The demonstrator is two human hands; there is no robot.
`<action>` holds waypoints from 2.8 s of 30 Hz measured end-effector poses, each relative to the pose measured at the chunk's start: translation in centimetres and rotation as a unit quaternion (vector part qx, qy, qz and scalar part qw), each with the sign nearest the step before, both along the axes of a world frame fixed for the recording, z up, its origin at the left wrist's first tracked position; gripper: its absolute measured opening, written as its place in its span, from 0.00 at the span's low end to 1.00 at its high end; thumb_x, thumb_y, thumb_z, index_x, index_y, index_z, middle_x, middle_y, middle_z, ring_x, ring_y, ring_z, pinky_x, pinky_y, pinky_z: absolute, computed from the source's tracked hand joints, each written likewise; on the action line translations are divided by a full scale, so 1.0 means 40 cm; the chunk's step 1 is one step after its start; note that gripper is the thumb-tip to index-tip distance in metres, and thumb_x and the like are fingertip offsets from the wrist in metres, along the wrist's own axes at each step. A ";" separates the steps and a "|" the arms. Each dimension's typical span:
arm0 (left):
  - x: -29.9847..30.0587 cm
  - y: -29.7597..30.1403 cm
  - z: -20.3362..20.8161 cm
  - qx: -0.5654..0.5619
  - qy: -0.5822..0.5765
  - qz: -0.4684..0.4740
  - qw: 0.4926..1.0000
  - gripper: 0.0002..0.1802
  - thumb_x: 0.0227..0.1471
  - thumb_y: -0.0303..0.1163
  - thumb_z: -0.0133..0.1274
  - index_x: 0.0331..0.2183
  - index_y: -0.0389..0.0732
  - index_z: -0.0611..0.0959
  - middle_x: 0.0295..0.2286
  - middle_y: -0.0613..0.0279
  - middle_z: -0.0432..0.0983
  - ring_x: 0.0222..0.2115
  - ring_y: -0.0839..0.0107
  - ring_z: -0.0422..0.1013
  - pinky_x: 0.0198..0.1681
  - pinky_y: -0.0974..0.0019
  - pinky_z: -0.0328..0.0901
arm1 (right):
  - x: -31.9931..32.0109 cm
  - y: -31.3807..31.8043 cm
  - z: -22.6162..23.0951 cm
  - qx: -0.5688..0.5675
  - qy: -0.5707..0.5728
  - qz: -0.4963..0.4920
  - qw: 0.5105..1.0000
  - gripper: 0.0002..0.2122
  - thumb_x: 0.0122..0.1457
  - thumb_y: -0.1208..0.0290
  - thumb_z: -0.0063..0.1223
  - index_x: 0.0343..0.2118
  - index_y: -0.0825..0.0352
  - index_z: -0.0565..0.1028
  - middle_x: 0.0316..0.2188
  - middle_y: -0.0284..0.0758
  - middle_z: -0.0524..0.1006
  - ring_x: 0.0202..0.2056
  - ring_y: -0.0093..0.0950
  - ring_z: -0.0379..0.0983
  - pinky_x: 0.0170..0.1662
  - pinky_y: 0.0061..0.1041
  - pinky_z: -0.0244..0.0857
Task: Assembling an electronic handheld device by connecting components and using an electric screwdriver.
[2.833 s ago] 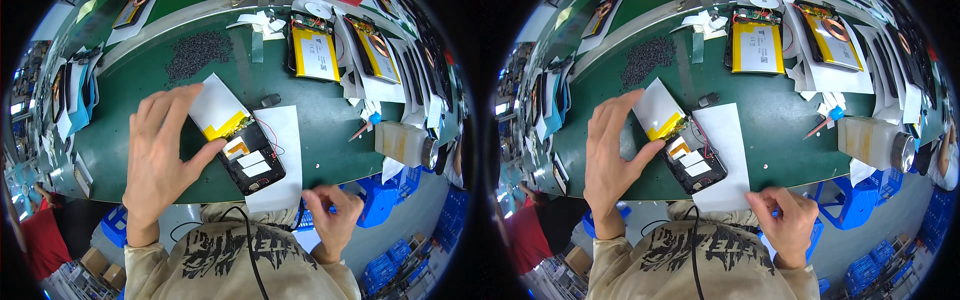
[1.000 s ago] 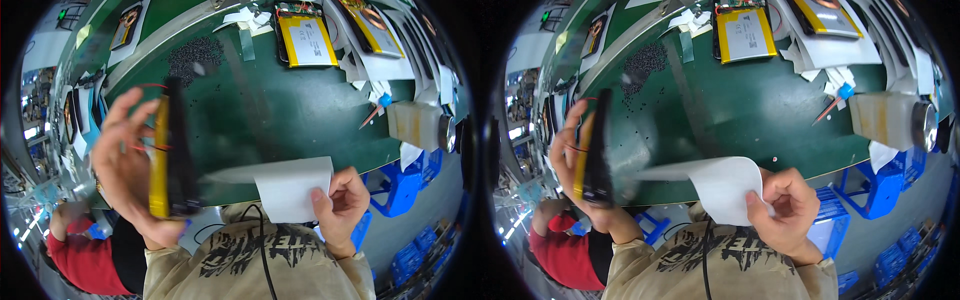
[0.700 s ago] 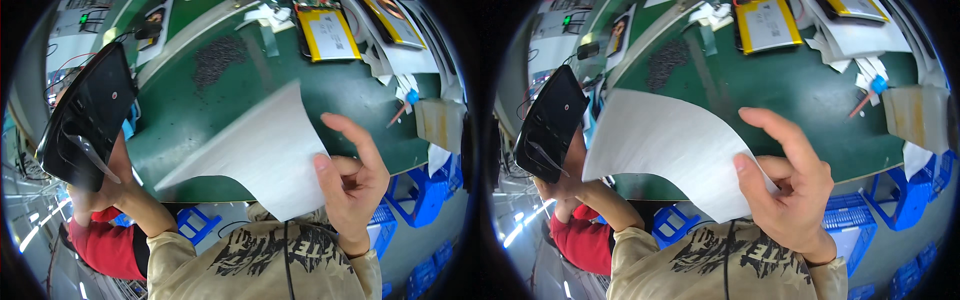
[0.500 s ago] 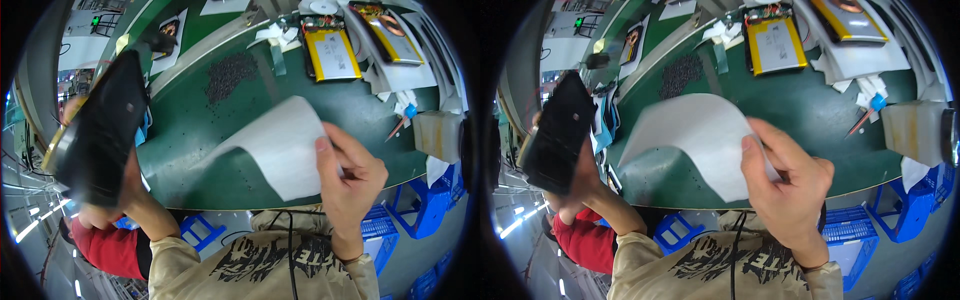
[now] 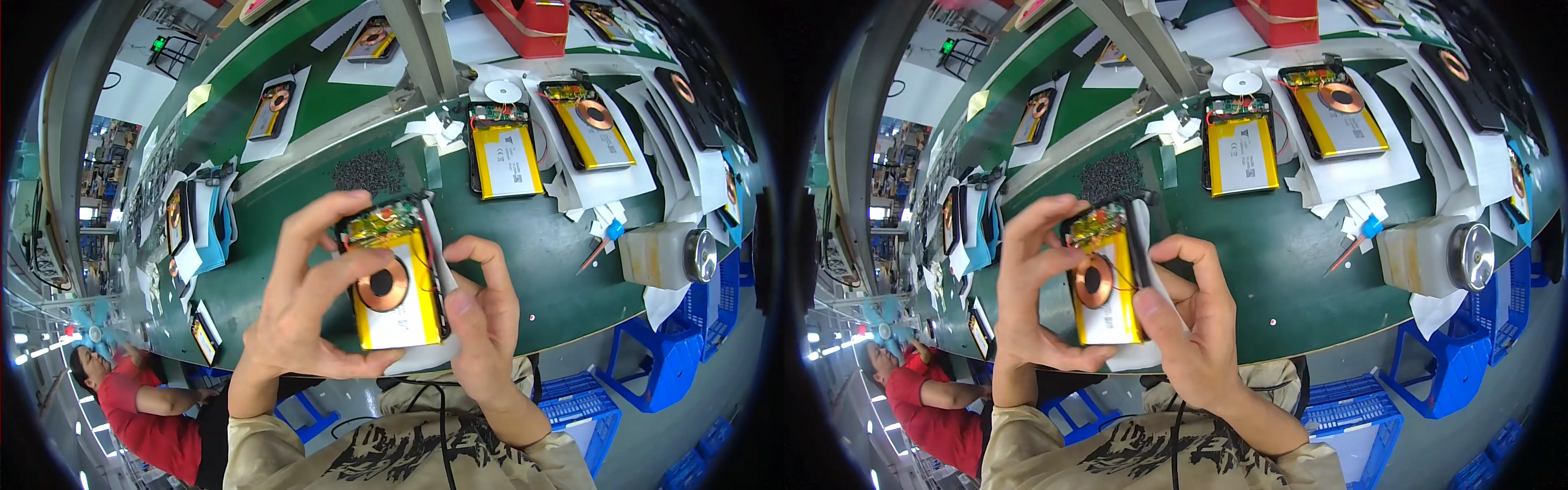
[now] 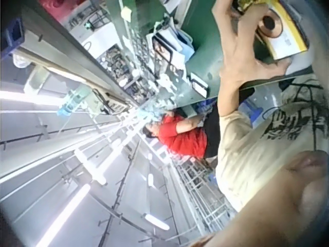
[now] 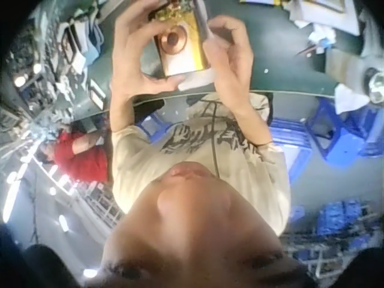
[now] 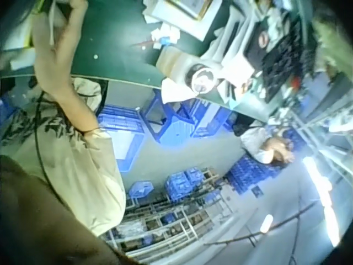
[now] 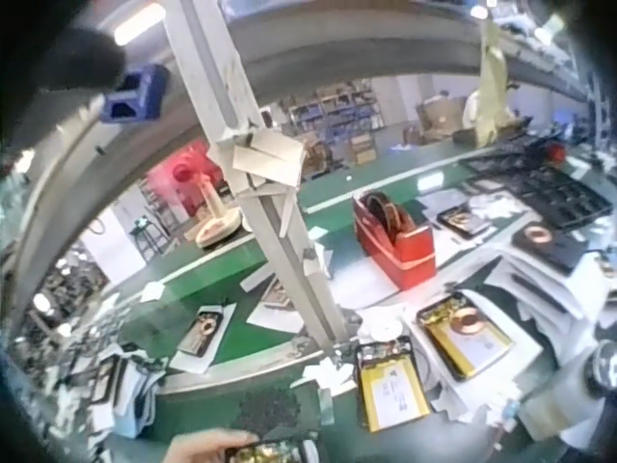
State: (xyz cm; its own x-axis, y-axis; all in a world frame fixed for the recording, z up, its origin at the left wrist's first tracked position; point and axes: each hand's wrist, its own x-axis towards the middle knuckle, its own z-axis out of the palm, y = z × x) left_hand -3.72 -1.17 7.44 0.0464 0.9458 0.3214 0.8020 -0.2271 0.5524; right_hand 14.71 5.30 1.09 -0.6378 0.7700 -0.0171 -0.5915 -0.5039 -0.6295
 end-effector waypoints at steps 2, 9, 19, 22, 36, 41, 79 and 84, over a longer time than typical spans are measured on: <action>0.016 -0.001 -0.015 0.004 0.027 0.001 1.000 0.40 0.29 0.41 0.75 0.48 0.40 0.80 0.59 0.37 0.61 0.57 0.44 0.65 0.48 0.55 0.65 | -0.005 0.001 -0.008 0.058 -0.069 0.002 0.996 0.29 0.64 0.82 0.52 0.64 0.68 0.51 0.51 0.50 0.76 0.51 0.29 0.75 0.53 0.26 0.69; 0.006 -0.049 -0.080 -0.063 -0.418 0.070 0.904 0.55 0.46 0.51 0.68 0.64 0.29 0.61 0.58 0.50 0.66 0.55 0.62 0.67 0.58 0.57 0.62 | -0.026 -0.034 -0.005 0.120 -0.087 -0.130 0.980 0.39 0.60 0.77 0.57 0.69 0.77 0.46 0.62 0.48 0.64 0.60 0.34 0.66 0.64 0.32 0.59; -0.059 -0.005 -0.048 -0.137 -0.522 0.120 0.833 0.41 0.57 0.21 0.57 0.67 0.41 0.57 0.49 0.54 0.76 0.45 0.72 0.75 0.51 0.69 0.68 | -0.035 0.023 0.003 0.360 -0.178 -0.125 0.907 0.29 0.54 0.77 0.63 0.60 0.75 0.68 0.64 0.60 0.58 0.59 0.49 0.68 0.47 0.33 0.75; -0.167 0.047 -0.012 -0.093 -0.437 0.215 0.869 0.37 0.60 0.28 0.56 0.66 0.42 0.61 0.41 0.58 0.80 0.38 0.75 0.76 0.44 0.73 0.70 | -0.001 0.058 -0.037 0.408 -0.270 -0.219 0.844 0.20 0.50 0.82 0.63 0.48 0.75 0.76 0.58 0.53 0.68 0.51 0.40 0.75 0.40 0.27 0.79; -0.721 0.235 -0.086 -0.175 -0.240 0.403 0.866 0.30 0.60 0.36 0.56 0.59 0.33 0.71 0.44 0.51 0.78 0.43 0.66 0.75 0.51 0.62 0.69 | 0.006 0.049 -0.040 0.526 -0.297 -0.195 0.773 0.09 0.47 0.86 0.61 0.32 0.71 0.79 0.34 0.38 0.80 0.29 0.32 0.78 0.30 0.25 0.72; -0.678 0.274 -0.091 -0.076 0.222 0.418 0.878 0.21 0.54 0.39 0.57 0.46 0.37 0.84 0.45 0.45 0.81 0.48 0.51 0.76 0.53 0.56 0.68 | 0.000 0.048 -0.047 0.533 -0.288 -0.189 0.773 0.08 0.47 0.86 0.62 0.32 0.70 0.79 0.33 0.38 0.81 0.27 0.31 0.78 0.28 0.24 0.71; -0.050 0.073 0.029 -0.023 0.108 0.212 0.971 0.46 0.32 0.27 0.64 0.58 0.35 0.72 0.44 0.49 0.67 0.43 0.54 0.71 0.41 0.63 0.72 | 0.087 0.002 -0.018 0.363 -0.292 0.097 0.880 0.19 0.57 0.73 0.66 0.49 0.71 0.73 0.39 0.42 0.80 0.35 0.28 0.83 0.30 0.26 0.78; 0.095 -0.062 0.024 -0.102 -0.010 0.154 0.983 0.52 0.25 0.38 0.70 0.57 0.32 0.73 0.41 0.50 0.64 0.41 0.56 0.70 0.41 0.65 0.70 | 0.122 -0.011 0.007 0.250 -0.198 0.195 0.928 0.29 0.60 0.69 0.64 0.59 0.77 0.63 0.52 0.50 0.76 0.46 0.39 0.81 0.43 0.28 0.80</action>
